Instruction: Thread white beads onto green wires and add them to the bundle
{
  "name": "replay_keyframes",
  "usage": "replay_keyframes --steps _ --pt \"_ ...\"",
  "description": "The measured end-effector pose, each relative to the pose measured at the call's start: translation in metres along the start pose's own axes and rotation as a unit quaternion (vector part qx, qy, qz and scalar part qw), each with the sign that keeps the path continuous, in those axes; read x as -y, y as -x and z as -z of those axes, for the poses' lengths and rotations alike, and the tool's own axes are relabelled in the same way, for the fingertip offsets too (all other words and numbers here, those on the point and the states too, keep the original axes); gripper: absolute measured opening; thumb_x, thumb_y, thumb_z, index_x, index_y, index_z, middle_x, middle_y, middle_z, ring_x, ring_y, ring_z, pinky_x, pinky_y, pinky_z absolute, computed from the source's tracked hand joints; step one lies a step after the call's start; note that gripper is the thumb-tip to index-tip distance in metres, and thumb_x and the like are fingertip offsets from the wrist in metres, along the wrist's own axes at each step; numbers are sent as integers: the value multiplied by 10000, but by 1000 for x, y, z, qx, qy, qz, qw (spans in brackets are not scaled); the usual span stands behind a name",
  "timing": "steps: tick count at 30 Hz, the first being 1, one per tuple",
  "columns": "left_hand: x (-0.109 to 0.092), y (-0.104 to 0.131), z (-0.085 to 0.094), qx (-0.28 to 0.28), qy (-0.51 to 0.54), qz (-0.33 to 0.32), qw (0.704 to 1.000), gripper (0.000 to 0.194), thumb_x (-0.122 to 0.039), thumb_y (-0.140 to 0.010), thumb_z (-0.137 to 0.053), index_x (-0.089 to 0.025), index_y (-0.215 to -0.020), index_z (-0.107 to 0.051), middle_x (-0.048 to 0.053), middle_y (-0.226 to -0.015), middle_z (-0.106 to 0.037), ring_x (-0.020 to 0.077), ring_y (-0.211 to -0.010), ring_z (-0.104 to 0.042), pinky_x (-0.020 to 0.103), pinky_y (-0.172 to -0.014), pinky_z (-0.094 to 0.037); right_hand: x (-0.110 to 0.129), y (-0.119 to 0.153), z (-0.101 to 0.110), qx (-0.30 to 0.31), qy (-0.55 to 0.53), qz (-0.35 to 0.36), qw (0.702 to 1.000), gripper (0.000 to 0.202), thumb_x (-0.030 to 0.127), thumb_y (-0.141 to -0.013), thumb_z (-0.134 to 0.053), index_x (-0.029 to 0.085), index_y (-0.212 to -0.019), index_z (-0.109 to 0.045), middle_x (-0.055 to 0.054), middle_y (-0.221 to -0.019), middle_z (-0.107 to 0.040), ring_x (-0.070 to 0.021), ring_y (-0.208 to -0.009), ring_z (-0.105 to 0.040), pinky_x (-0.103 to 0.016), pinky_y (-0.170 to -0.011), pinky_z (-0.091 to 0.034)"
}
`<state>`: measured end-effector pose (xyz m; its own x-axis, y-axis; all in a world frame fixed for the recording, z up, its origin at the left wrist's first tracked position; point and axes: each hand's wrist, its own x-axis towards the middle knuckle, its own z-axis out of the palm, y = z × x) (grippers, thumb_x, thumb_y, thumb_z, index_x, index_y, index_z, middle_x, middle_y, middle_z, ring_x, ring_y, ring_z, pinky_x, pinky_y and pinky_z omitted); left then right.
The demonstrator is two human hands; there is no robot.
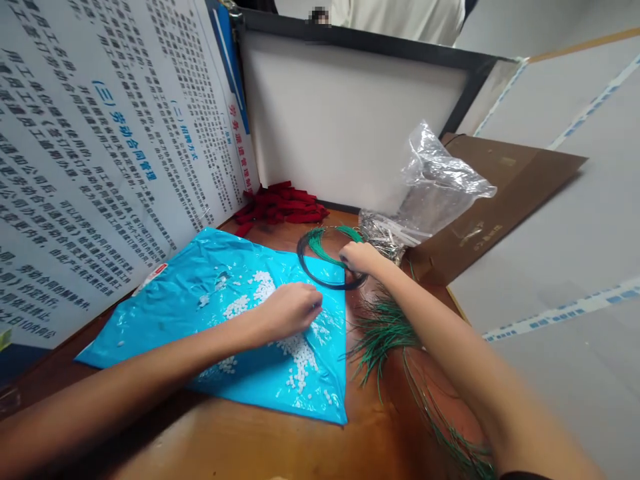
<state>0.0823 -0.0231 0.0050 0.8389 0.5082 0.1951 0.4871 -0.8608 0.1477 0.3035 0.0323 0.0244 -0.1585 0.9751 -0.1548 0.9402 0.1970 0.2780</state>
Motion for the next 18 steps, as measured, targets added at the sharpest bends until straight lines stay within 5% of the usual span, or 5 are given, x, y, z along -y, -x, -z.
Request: replay_keyframes --steps 7,13,18 --pt "47 -19 -3 -18 -7 43 999 246 -215 -854 -432 -152 -759 -650 132 -812 -672 273 -796 -642 335 -633 -462 -20 -7 -9 -20 -10 30 999 210 180 -835 -487 152 -906 -682 -112 -994 -680 -226 -920 -608 -256 -687 -393" --pt "50 -55 -6 -35 -11 2 999 256 -146 -869 -398 -146 -984 -627 137 -1020 -647 258 -985 -602 348 -788 -465 -36 -12 2 -69 -61 14 996 195 182 -791 -520 132 -894 -678 -75 -841 -698 -172 -747 -610 -234 -663 -395" --pt "52 -92 -27 -21 -10 -51 998 296 -191 -884 -453 -144 -1158 -556 135 -1226 -580 216 -1173 -517 322 -953 -403 -53 -15 28 -120 -109 5 987 211 173 -803 -482 117 -878 -671 -48 -818 -692 -138 -704 -598 -213 -662 -414"
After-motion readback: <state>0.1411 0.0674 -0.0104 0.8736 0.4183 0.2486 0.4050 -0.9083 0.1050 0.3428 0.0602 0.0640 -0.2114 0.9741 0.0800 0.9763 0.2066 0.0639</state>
